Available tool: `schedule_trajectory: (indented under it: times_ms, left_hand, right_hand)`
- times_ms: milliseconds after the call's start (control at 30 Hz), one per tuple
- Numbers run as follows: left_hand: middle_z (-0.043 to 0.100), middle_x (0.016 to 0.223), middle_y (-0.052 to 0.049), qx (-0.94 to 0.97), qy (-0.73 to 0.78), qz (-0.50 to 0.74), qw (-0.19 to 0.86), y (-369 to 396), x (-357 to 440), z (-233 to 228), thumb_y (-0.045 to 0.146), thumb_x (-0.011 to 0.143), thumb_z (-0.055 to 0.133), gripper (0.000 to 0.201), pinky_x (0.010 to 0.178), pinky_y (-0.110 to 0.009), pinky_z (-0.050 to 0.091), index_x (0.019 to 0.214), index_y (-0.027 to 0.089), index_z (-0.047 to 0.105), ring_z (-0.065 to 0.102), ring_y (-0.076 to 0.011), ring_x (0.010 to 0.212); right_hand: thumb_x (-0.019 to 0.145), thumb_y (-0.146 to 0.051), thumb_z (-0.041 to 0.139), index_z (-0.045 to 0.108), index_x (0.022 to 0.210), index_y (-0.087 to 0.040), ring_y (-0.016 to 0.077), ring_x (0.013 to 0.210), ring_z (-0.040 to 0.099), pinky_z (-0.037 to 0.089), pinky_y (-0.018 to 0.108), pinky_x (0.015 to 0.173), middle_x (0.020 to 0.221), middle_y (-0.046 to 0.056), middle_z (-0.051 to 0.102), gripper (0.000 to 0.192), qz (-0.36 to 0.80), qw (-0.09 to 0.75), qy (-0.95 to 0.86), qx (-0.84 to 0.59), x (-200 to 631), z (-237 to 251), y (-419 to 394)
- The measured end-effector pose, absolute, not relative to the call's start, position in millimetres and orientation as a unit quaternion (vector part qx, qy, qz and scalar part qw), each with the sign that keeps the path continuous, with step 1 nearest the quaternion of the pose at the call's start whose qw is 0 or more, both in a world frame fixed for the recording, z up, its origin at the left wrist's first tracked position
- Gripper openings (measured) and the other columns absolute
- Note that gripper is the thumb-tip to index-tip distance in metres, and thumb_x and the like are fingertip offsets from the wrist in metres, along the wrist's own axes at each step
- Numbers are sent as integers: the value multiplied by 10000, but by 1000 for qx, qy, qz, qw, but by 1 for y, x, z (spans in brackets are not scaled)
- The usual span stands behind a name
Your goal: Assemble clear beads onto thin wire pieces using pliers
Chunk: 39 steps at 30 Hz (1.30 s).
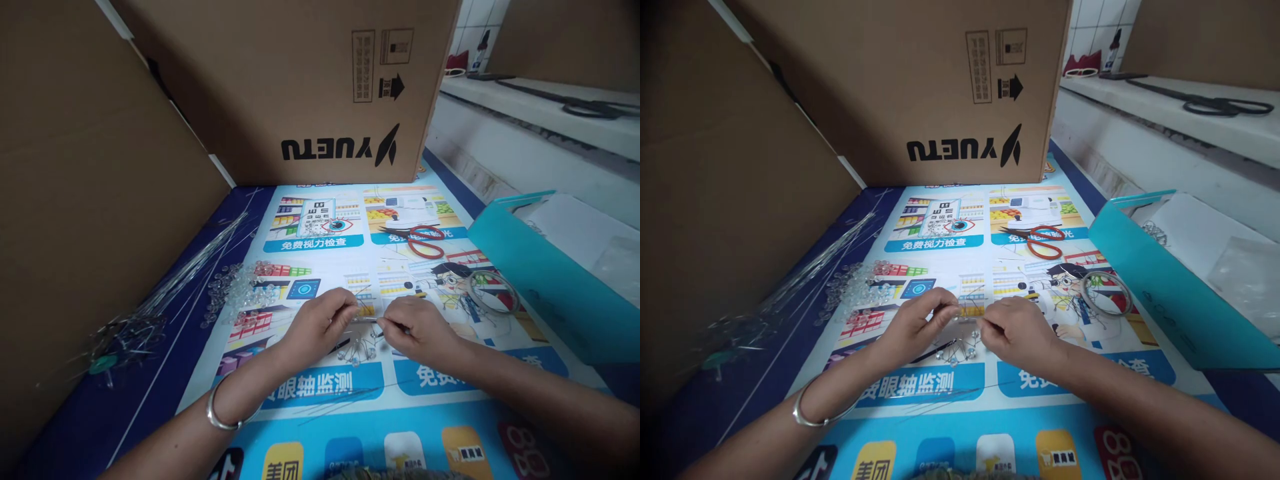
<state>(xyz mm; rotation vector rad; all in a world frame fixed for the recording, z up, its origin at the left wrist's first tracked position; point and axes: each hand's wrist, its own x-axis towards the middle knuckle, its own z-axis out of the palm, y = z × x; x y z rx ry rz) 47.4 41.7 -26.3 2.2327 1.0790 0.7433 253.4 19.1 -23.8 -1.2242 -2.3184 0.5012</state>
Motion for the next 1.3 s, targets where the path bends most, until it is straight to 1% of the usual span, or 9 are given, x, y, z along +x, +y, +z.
schedule_trajectory:
  times_ms: [133,333,567,833,1033,1300]
  left_hand:
    - [575,816,-27,841,396,268,254,42,47,-30,255,879,408,117,658,-250,400,859,185,499,523,-132,731]
    - [573,812,-25,851,381,264,247,43,47,-31,244,880,413,106,646,-245,398,864,181,496,522,-128,736]
    - [576,804,-23,855,381,250,248,42,48,-30,237,878,416,106,643,-245,399,858,178,501,521,-127,731]
    - [583,813,-24,858,377,251,242,43,47,-29,248,880,418,112,638,-241,399,859,177,502,529,-129,736]
    - [576,803,-17,850,378,253,265,44,45,-26,238,882,417,100,636,-235,392,860,180,496,523,-121,724]
    - [561,822,-14,836,365,254,323,46,44,-24,218,882,417,94,660,-226,397,878,180,503,510,-114,739]
  right_hand:
    - [843,-254,401,511,613,-164,112,598,459,292,237,581,608,15,538,271,184,226,-851,-436,254,-25,20]
    - [844,-253,400,527,630,-161,125,635,481,310,247,613,627,24,556,266,170,217,-861,-426,255,-27,22]
    - [833,-251,411,480,576,-159,108,596,456,291,237,585,578,5,518,282,160,197,-865,-432,253,-24,22]
    - [826,-246,413,479,575,-155,108,587,449,275,240,572,571,12,514,275,143,208,-869,-426,255,-29,24]
    - [824,-239,420,474,568,-153,104,576,442,276,235,566,563,11,507,275,146,224,-863,-428,255,-27,23]
    - [826,-236,434,522,592,-146,111,594,457,287,245,577,580,19,529,266,125,249,-869,-409,259,-30,21]
